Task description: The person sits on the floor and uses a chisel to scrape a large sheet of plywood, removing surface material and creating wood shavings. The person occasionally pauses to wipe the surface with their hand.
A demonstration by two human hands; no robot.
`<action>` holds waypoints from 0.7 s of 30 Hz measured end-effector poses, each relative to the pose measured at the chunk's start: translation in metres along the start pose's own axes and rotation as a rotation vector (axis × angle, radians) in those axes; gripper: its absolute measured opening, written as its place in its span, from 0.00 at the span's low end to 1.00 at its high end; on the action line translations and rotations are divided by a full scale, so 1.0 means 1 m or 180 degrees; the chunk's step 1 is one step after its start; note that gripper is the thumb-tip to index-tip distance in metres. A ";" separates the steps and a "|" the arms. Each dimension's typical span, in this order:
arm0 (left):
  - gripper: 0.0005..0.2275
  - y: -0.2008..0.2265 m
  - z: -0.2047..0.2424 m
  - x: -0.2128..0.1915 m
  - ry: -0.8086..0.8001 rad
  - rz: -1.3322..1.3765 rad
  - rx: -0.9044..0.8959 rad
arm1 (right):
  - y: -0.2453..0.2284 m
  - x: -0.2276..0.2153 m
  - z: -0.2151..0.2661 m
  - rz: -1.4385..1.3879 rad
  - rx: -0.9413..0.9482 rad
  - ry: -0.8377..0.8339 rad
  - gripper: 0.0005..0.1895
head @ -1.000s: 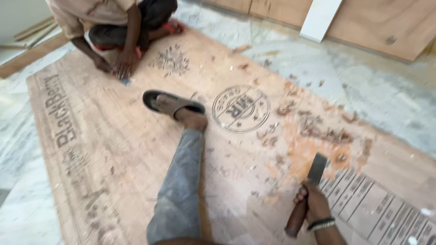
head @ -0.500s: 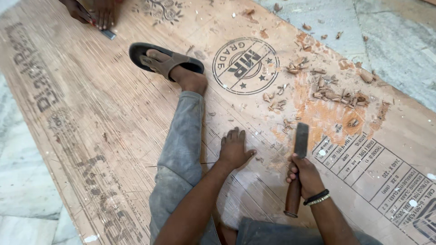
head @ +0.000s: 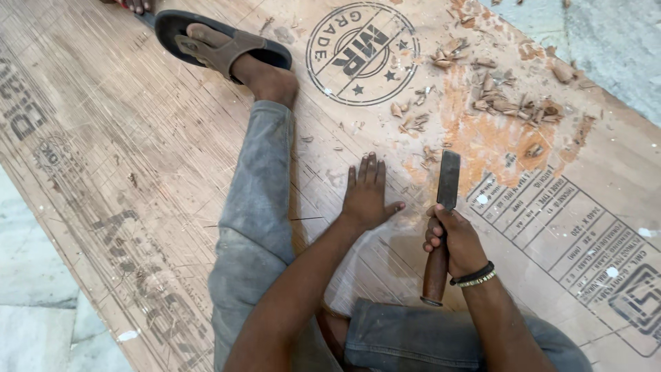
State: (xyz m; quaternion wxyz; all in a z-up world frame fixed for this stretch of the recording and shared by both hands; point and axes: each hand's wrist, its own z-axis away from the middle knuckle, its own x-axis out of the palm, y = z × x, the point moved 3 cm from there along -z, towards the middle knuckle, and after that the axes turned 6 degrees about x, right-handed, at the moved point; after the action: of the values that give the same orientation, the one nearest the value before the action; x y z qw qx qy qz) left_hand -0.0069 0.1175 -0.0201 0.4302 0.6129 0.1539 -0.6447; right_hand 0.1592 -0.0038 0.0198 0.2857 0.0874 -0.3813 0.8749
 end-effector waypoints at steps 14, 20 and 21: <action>0.47 0.034 0.010 0.013 -0.0815 -0.0472 0.0445 | -0.024 -0.029 0.000 -0.0576 -0.0266 0.0066 0.12; 0.48 0.027 -0.018 0.006 0.0043 -0.0090 -0.0014 | -0.022 -0.027 0.004 -0.0611 -0.0261 -0.0060 0.12; 0.47 0.027 -0.021 0.006 -0.0023 -0.0180 -0.0062 | -0.021 -0.027 0.005 -0.0617 -0.0250 -0.0034 0.13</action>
State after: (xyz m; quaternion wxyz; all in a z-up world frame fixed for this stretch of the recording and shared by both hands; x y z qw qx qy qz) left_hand 0.0271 0.1149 -0.0206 0.4183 0.6017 0.1758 -0.6573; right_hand 0.1931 -0.0072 0.0262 0.3701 0.1173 -0.4065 0.8270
